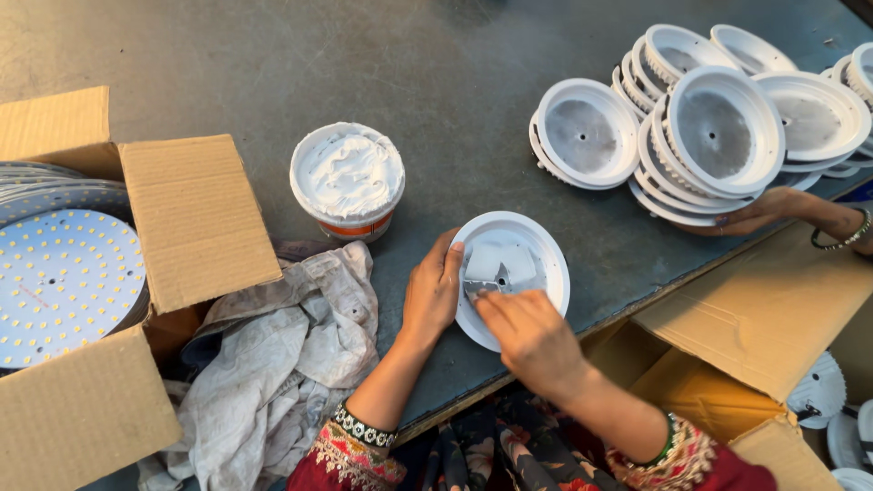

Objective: The person applies a white paste to the center of circular LED light modules using a small metal spatula. They scoop paste from a container, spread it evenly on each module, and place the finished units into a cardboard box.

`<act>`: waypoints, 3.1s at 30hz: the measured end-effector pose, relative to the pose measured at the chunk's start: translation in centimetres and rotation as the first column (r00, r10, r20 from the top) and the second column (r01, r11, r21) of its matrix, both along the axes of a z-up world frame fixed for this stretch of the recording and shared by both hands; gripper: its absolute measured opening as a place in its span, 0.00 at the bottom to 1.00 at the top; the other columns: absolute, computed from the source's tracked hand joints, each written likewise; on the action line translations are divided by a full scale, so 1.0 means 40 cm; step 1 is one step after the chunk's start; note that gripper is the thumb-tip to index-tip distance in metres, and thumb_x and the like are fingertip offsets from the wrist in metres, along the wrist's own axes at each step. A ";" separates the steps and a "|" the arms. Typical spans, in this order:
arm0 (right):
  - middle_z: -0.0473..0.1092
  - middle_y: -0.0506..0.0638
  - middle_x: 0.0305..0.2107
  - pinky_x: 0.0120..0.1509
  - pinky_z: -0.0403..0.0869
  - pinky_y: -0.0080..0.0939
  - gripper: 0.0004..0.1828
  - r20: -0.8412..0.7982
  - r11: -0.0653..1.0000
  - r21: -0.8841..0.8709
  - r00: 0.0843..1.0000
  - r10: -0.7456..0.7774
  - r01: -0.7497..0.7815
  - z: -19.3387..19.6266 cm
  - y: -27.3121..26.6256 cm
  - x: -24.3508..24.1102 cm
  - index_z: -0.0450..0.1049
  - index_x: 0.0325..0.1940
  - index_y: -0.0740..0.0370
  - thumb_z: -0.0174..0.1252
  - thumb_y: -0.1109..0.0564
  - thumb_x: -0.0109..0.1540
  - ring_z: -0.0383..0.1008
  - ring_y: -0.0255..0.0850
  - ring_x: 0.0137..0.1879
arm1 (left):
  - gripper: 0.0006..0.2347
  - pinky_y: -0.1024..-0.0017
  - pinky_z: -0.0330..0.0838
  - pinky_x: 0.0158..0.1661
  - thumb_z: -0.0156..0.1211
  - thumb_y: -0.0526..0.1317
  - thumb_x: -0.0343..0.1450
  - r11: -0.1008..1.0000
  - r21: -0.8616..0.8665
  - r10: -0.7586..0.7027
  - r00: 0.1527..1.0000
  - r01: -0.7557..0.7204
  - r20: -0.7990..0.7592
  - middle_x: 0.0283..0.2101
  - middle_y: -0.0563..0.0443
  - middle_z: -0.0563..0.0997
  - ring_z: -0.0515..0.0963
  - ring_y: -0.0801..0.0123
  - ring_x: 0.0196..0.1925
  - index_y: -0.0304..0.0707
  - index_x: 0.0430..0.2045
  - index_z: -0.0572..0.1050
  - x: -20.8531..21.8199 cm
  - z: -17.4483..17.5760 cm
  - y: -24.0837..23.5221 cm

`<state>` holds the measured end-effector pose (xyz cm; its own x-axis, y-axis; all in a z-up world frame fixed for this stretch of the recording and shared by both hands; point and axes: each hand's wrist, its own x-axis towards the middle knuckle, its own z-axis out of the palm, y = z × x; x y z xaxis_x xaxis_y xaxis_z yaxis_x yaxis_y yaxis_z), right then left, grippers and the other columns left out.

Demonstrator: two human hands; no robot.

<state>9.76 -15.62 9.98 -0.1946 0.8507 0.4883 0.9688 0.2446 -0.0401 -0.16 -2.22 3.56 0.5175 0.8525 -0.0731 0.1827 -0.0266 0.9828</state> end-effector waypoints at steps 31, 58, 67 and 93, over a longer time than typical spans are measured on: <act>0.78 0.53 0.53 0.67 0.71 0.45 0.17 0.167 0.971 -0.034 0.957 0.238 -0.236 -0.054 0.025 0.086 0.77 0.54 0.65 0.56 0.65 0.61 0.78 0.41 0.60 | 0.21 0.63 0.73 0.54 0.40 0.52 0.78 0.999 0.030 0.034 0.998 -0.035 0.050 0.50 0.39 0.84 0.82 0.53 0.55 0.41 0.55 0.76 0.001 -0.021 0.020; 0.79 0.48 0.47 0.59 0.73 0.44 0.17 -0.010 0.988 0.052 0.989 0.146 -0.145 0.000 0.120 0.150 0.78 0.50 0.61 0.57 0.69 0.58 0.79 0.41 0.50 | 0.19 0.64 0.74 0.52 0.41 0.50 0.78 1.000 -0.001 0.021 0.996 -0.021 0.081 0.48 0.39 0.84 0.84 0.54 0.52 0.42 0.54 0.76 -0.012 0.016 0.012; 0.78 0.50 0.46 0.60 0.73 0.44 0.22 -0.020 0.985 -0.007 0.985 0.172 -0.172 0.006 0.031 0.129 0.78 0.51 0.62 0.54 0.72 0.55 0.80 0.42 0.53 | 0.20 0.63 0.73 0.53 0.41 0.51 0.78 0.999 0.002 0.037 0.998 -0.037 0.048 0.49 0.39 0.84 0.83 0.53 0.54 0.41 0.54 0.76 -0.004 0.000 0.018; 0.81 0.50 0.40 0.44 0.75 0.39 0.15 -0.605 0.945 -0.107 0.734 -0.309 0.310 -0.029 -0.062 0.240 0.82 0.52 0.56 0.62 0.65 0.63 0.77 0.40 0.38 | 0.23 0.67 0.83 0.20 0.59 0.53 0.71 0.968 -0.243 -0.034 0.992 0.063 0.121 0.33 0.38 0.80 0.86 0.62 0.26 0.28 0.45 0.65 0.004 -0.050 0.027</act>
<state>19.35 -18.10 8.82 0.4160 0.8105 0.4123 0.7627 -0.0641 -0.6435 0.00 -1.16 1.55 0.5751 0.7892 -0.2153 0.0726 0.2129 0.9744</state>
